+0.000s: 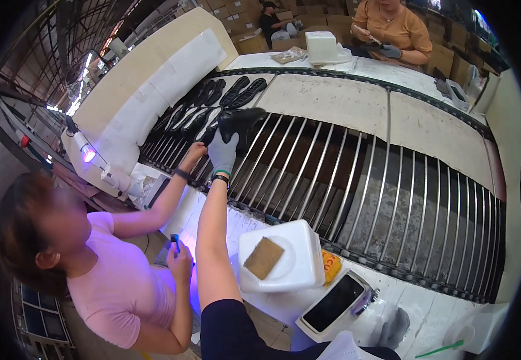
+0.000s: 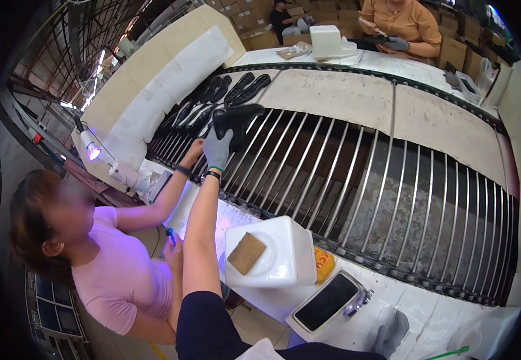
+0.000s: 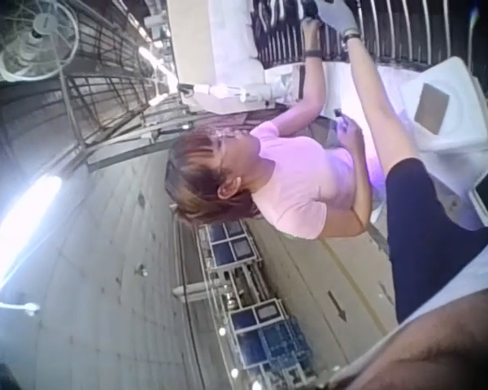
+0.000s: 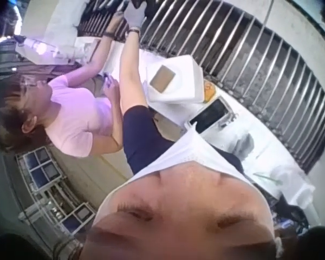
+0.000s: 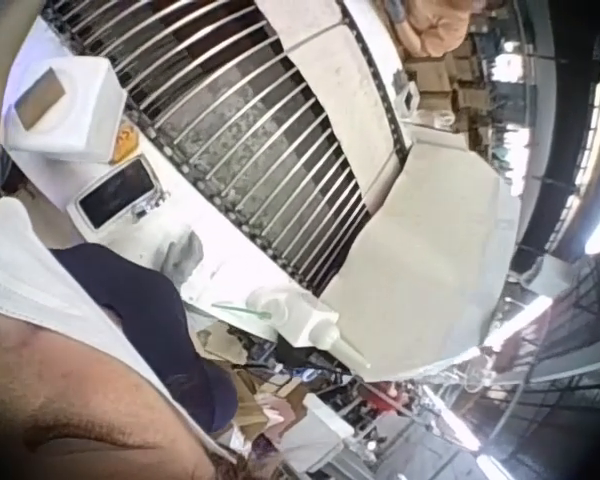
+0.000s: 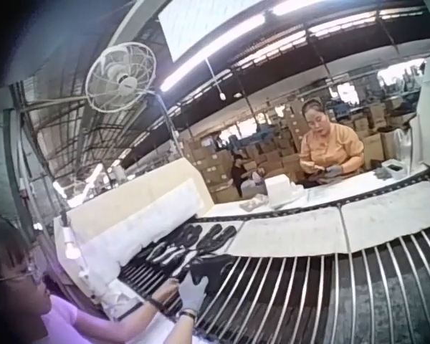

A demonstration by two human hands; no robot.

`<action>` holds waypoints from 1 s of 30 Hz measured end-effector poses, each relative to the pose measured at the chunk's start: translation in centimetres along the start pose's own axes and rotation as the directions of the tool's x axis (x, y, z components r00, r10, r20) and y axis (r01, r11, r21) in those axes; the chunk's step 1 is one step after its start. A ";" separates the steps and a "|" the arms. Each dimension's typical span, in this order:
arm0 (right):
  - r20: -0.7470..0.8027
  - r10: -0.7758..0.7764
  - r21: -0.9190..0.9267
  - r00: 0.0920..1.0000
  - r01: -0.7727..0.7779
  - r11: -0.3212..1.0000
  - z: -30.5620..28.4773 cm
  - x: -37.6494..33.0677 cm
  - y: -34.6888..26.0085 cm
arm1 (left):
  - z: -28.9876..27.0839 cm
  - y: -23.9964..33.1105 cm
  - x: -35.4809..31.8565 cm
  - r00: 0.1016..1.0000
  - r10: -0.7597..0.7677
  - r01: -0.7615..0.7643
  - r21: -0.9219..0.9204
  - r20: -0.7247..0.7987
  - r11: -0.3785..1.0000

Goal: The recorder is applying glue to the bottom of a shoe outsole with a green brush.

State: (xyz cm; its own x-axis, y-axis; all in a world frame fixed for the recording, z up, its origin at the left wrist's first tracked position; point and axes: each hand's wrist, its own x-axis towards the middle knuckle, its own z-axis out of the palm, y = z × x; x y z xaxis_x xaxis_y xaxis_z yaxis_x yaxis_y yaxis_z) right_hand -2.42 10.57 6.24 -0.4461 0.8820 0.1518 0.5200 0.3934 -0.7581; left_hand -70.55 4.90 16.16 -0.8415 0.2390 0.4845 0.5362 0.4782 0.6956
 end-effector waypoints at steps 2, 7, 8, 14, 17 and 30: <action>-0.328 -0.273 -0.188 0.904 0.221 0.957 0.8 0.7 -1.2 | 1.8 -3.2 -0.3 0.993 0.075 -0.074 -0.021 0.087 0.997; -0.145 -0.136 -0.053 0.980 0.130 0.990 0.8 1.0 -1.3 | 2.8 -11.6 -2.3 0.850 -0.366 0.032 0.655 0.380 0.755; -0.012 -0.157 -0.033 0.987 0.157 0.987 0.6 0.6 -0.9 | 2.4 -12.4 -2.1 0.840 -0.360 0.020 0.641 0.405 0.767; 0.040 -0.117 -0.136 0.992 0.122 0.983 -0.2 -0.2 -0.6 | 0.1 -2.3 2.7 0.725 -0.194 -0.405 0.637 0.661 0.656; -0.027 -0.041 -0.019 0.999 0.041 0.999 -1.4 1.5 -1.5 | -0.4 9.5 0.8 0.606 0.107 -0.588 0.353 0.788 0.728; -0.401 0.333 -0.525 0.853 -0.512 0.680 -30.5 35.6 17.9 | -7.0 34.4 -20.1 0.274 0.351 -0.709 -0.059 0.895 0.703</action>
State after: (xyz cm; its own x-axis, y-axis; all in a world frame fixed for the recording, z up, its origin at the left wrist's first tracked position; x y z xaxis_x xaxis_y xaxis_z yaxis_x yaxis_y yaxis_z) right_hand 13.20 56.97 17.36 0.0850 0.9877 0.1310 0.9643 -0.0484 -0.2604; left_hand -34.79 10.63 34.04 -0.1012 0.9901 -0.0977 0.9772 0.1173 0.1767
